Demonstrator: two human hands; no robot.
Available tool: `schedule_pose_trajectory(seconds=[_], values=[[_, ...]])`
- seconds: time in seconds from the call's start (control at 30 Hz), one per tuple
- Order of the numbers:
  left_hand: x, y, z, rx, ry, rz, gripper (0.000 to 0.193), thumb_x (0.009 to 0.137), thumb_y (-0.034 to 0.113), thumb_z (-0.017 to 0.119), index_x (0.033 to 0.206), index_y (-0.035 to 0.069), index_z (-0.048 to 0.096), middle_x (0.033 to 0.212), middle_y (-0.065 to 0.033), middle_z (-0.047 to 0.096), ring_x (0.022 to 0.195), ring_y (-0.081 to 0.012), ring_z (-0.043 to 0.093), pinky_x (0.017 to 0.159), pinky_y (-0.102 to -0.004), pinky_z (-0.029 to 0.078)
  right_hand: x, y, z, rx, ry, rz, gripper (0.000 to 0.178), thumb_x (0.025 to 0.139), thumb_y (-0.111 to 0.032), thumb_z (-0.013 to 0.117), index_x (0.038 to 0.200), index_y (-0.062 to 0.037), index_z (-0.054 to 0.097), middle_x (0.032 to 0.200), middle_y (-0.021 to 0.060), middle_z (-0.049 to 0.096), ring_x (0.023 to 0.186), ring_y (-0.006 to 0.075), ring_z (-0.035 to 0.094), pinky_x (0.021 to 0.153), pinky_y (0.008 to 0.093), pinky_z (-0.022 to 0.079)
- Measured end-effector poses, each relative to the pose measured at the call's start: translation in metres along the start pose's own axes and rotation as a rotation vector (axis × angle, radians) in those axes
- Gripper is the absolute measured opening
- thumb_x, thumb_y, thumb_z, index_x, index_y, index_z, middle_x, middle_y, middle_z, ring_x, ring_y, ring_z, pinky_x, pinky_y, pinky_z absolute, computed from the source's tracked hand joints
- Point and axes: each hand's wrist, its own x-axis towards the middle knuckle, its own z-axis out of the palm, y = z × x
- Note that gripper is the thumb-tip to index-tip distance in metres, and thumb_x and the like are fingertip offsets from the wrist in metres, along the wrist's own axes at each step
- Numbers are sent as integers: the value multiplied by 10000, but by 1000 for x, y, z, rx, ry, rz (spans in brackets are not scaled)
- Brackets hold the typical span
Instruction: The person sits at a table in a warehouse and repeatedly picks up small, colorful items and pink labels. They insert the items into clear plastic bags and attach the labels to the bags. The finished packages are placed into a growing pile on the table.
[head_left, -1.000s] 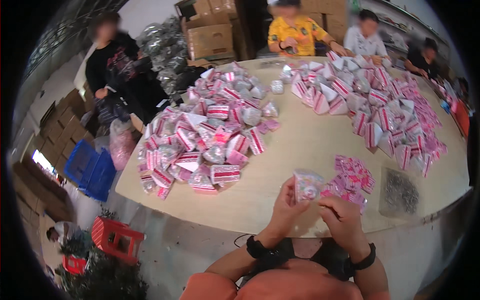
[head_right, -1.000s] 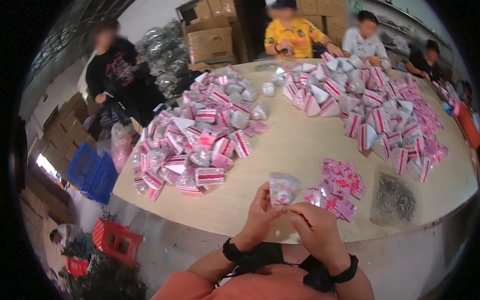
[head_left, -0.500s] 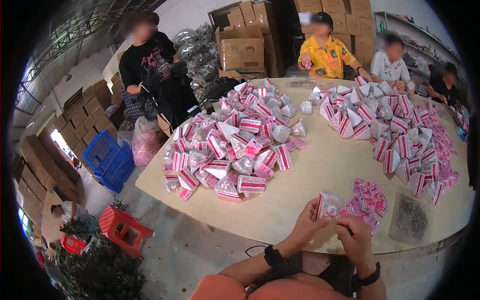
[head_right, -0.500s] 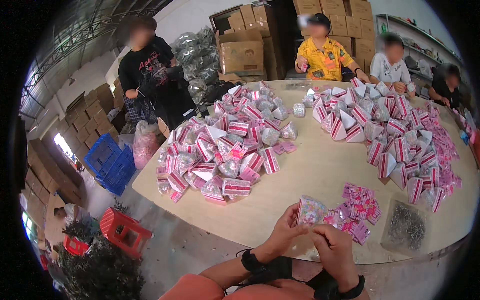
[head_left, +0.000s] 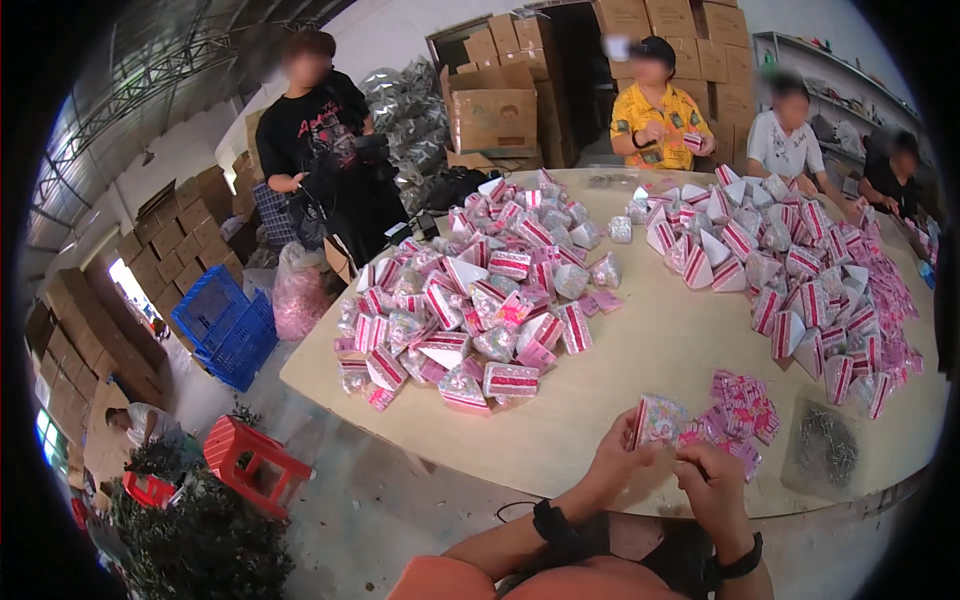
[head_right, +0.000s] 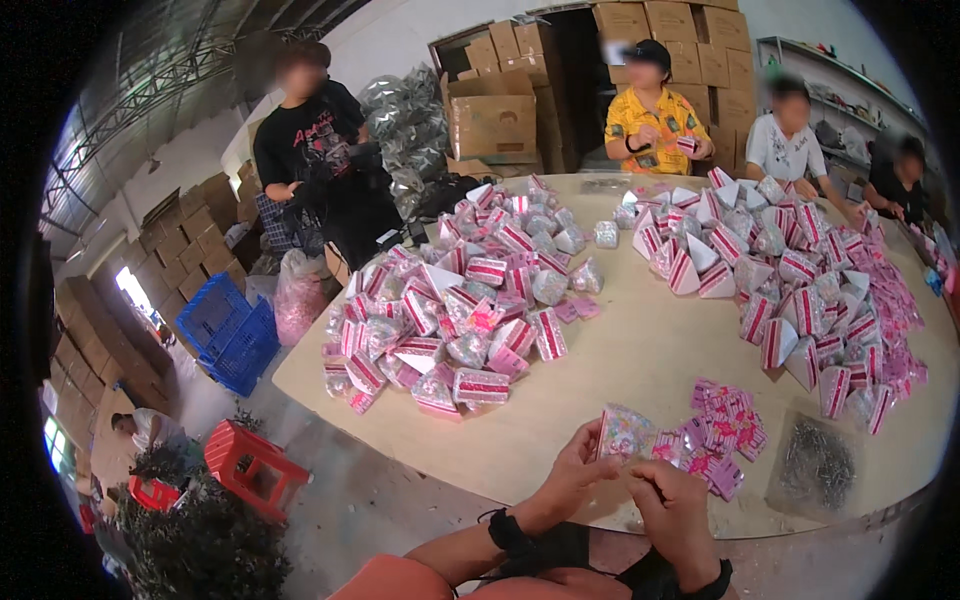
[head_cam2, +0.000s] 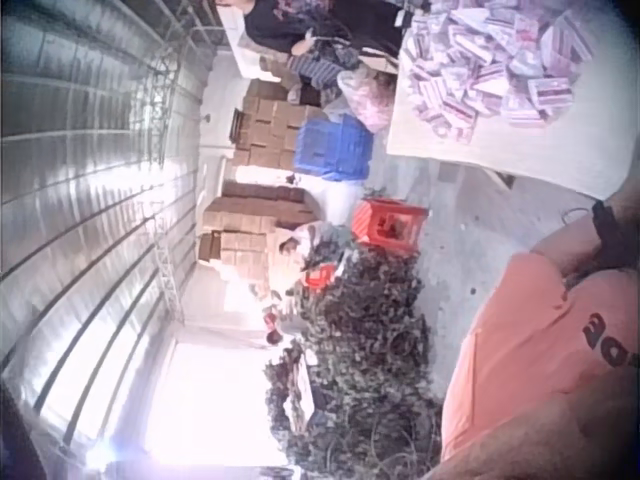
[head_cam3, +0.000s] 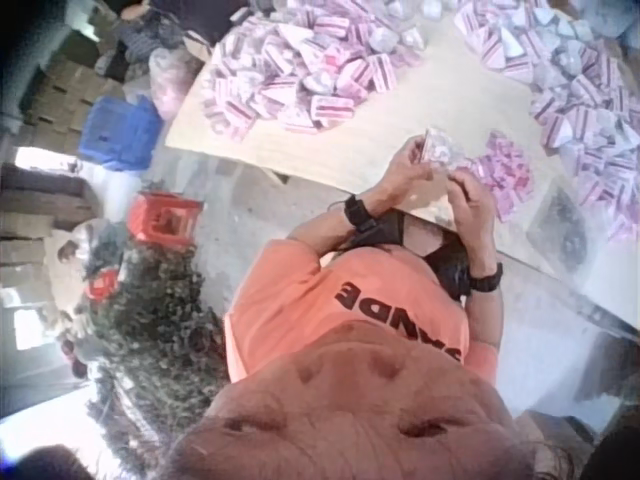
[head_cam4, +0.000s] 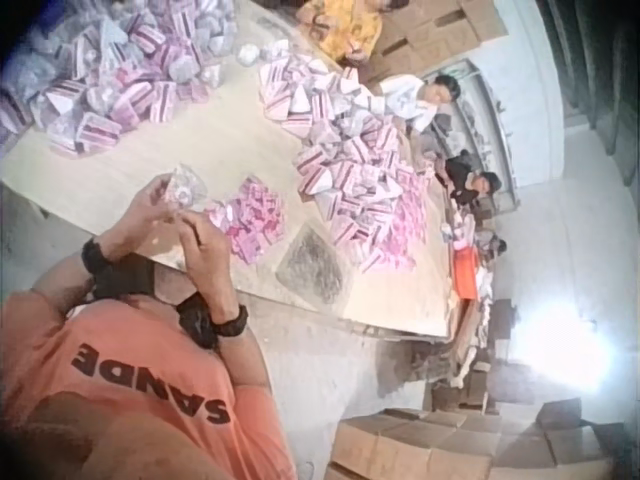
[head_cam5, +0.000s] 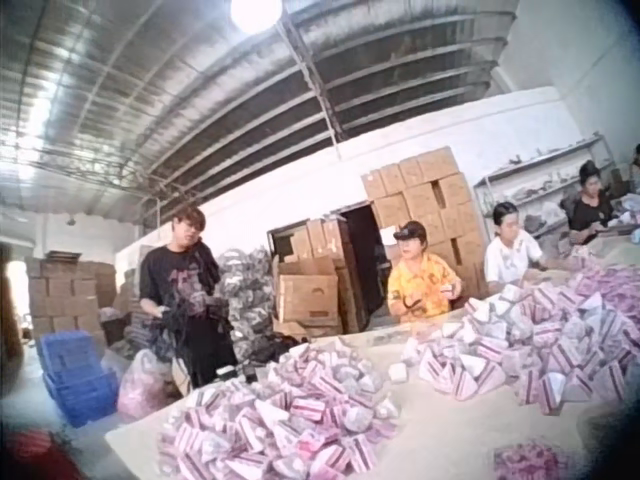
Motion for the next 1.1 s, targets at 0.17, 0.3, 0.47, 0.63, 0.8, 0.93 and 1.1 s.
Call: schedule_pose_trajectory(seconds=[0.17, 0.3, 0.47, 0.63, 0.8, 0.93, 1.1], values=[[0, 5, -3, 32, 16, -14, 659, 842, 181, 680, 1372, 35, 316, 1193, -37, 527, 1049, -111, 524, 782, -260, 466, 3, 1, 3, 15, 19, -61, 109, 791, -39, 634, 880, 21, 620, 698, 114, 618, 572, 166, 583, 519, 281, 441], [-3, 8, -4, 39, 10, -1, 651, 843, 183, 678, 1368, 35, 322, 1191, -39, 529, 1044, -113, 524, 784, -263, 466, 1, -3, 2, 15, -6, -26, 100, 794, -30, 630, 880, 21, 619, 686, 107, 611, 571, 158, 582, 520, 279, 442], [-1, 0, -14, 84, 20, -26, 654, 843, 191, 680, 1364, 25, 321, 1183, -52, 531, 1043, -119, 527, 793, -264, 467, -1, -6, 2, 29, -8, -18, 96, 801, -25, 623, 882, 26, 618, 674, 96, 602, 569, 139, 569, 519, 271, 439], [-10, 15, -10, 91, 74, -10, 643, 845, 192, 680, 1349, -2, 331, 1171, -68, 542, 1033, -127, 536, 809, -271, 470, -3, -9, -1, 48, -44, -3, 113, 783, 9, 599, 891, 27, 625, 707, 50, 595, 589, 94, 555, 529, 239, 441], [4, -2, -25, 261, 177, 67, 637, 846, 204, 679, 1330, -38, 342, 1145, -114, 565, 1019, -154, 564, 850, -310, 480, -7, -12, -2, 130, -51, -5, 102, 797, -13, 614, 890, 27, 627, 679, 67, 600, 572, 106, 549, 526, 251, 438], [29, 8, -24, 485, 298, 36, 631, 833, 233, 684, 1309, -39, 371, 1092, -150, 592, 868, -186, 617, 730, -315, 516, -9, -6, -4, 168, -61, -65, 107, 799, -19, 614, 892, 32, 629, 696, 65, 604, 584, 98, 556, 531, 246, 441], [48, 16, -34, 901, 291, 63, 617, 820, 308, 694, 1261, -44, 444, 1083, -183, 594, 915, -234, 618, 729, -335, 525, -4, 7, -6, 268, -93, 39, 112, 802, -24, 613, 898, 28, 635, 710, 47, 608, 596, 90, 562, 536, 237, 444]])
